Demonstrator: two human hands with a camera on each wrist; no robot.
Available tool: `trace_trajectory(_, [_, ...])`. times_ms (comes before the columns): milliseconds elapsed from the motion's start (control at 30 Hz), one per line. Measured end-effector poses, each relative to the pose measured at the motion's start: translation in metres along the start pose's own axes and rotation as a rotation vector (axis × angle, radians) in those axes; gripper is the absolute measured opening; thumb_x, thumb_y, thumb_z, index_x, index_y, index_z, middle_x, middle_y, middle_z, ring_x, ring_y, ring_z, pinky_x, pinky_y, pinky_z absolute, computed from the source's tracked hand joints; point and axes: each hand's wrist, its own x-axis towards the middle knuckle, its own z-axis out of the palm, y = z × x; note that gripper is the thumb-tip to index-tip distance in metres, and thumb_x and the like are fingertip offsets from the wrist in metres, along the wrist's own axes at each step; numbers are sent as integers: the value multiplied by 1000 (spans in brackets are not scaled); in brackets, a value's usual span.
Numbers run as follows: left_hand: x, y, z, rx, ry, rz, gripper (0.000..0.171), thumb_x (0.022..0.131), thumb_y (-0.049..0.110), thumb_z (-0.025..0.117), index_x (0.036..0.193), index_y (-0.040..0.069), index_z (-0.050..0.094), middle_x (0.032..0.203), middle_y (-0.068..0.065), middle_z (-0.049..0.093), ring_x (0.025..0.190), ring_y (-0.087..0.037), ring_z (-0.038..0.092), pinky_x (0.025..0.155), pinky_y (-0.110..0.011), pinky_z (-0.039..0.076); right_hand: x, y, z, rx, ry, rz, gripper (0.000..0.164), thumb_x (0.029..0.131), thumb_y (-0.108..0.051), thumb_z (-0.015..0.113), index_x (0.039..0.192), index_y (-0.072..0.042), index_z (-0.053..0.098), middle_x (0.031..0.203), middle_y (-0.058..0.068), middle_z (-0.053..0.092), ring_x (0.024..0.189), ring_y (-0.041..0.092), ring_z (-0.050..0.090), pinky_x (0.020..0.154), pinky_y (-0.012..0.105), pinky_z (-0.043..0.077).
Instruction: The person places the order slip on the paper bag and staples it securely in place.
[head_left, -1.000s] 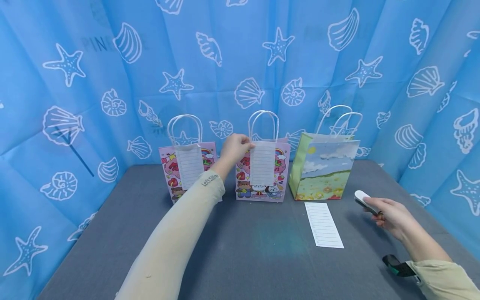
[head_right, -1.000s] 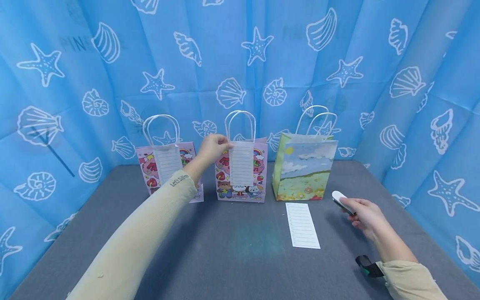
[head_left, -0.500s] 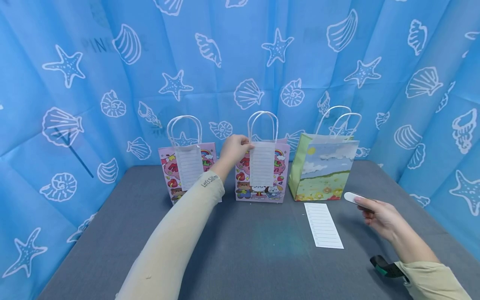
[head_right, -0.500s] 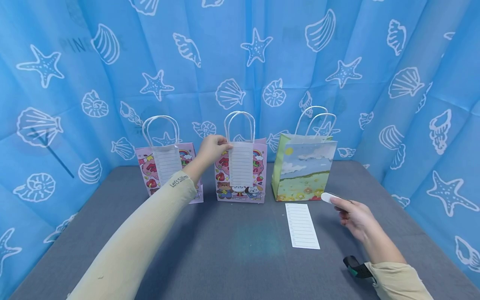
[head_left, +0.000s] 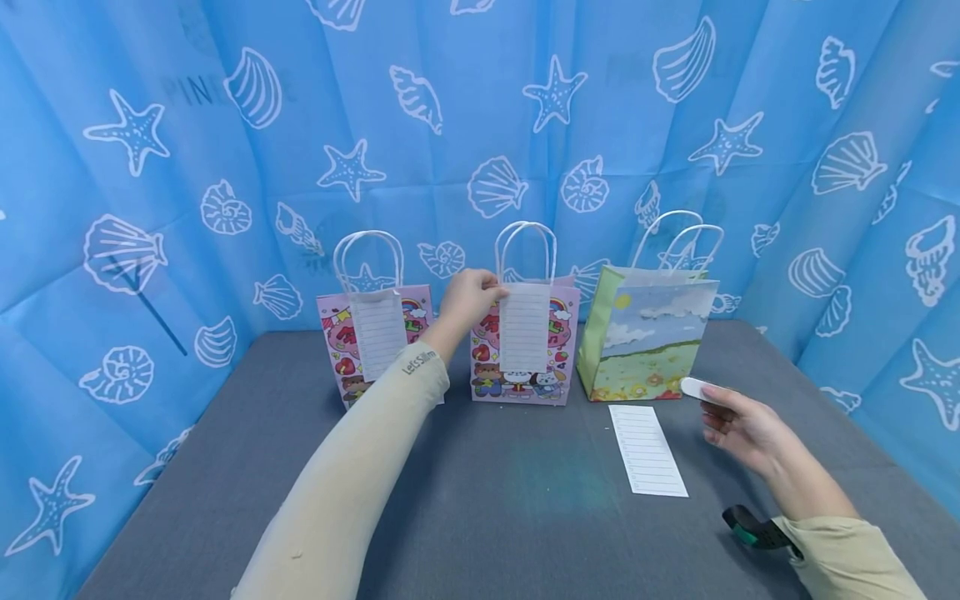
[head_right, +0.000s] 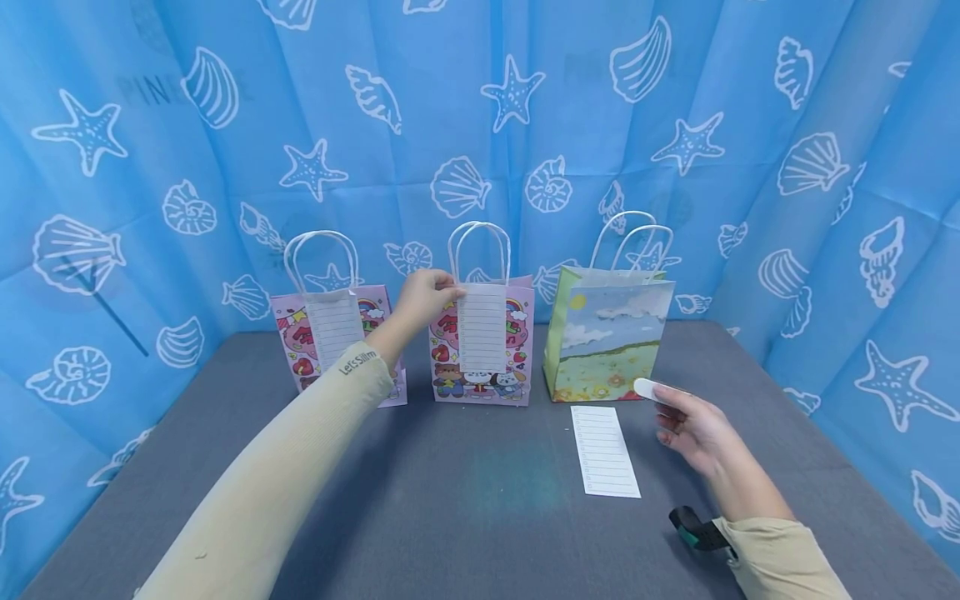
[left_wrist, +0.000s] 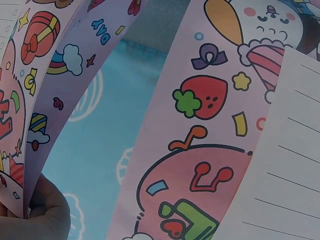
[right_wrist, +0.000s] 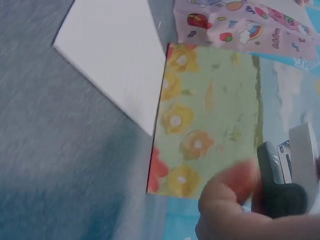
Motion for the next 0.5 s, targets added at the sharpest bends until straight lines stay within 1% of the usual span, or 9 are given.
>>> trace_trajectory(33, [0,0,0,-2,0,-1,20,95,24,65,87,5,67,74,-2,57,65,-14,47,59,-25,39,1,1,0,26,-38,-10,15,100,-25,54,87,-24,62,91,-4,57,84,11,54,76,33,45])
trace_trajectory(100, [0,0,0,-2,-1,-3,20,95,24,65,88,5,67,76,-3,59,66,-14,48,60,-25,40,3,2,0,121,-137,-21,20,103,-19,48,91,-20,64,96,0,62,90,14,61,84,35,49])
trace_trajectory(167, [0,0,-1,-2,-2,-5,19,95,23,65,89,5,68,77,-3,60,67,-14,49,61,-25,41,4,3,1,235,-236,-20,24,104,-13,44,95,-14,66,99,6,66,93,19,66,91,38,50])
trace_trajectory(233, [0,0,-1,-1,-1,-5,19,94,23,65,89,6,68,77,-3,60,68,-14,49,61,-25,41,6,3,4,333,-301,-6,25,104,-9,42,98,-9,66,101,11,66,96,24,67,94,41,48])
trace_trajectory(300, [0,0,-1,-1,-1,-5,20,95,24,65,88,5,67,76,-3,58,67,-14,48,60,-26,40,7,4,8,391,-318,11,24,104,-7,42,99,-6,66,102,13,65,96,27,67,96,42,47])
trace_trajectory(333, [0,0,-1,-3,0,-6,20,95,24,65,88,5,67,76,-3,58,66,-14,48,60,-25,40,7,5,10,400,-311,15,24,104,-7,42,98,-7,65,102,13,65,96,27,67,97,42,46])
trace_trajectory(400, [0,0,0,-6,2,-7,19,94,23,65,88,5,67,76,-3,58,67,-14,48,60,-25,40,8,5,14,397,-294,14,23,104,-7,43,97,-7,65,101,11,64,95,26,66,98,41,45])
trace_trajectory(500, [0,1,0,-10,4,-11,19,94,23,65,91,5,68,80,-4,62,69,-15,51,62,-26,43,9,6,19,358,-273,-7,23,103,-7,45,95,-9,67,99,8,65,94,22,66,93,38,47])
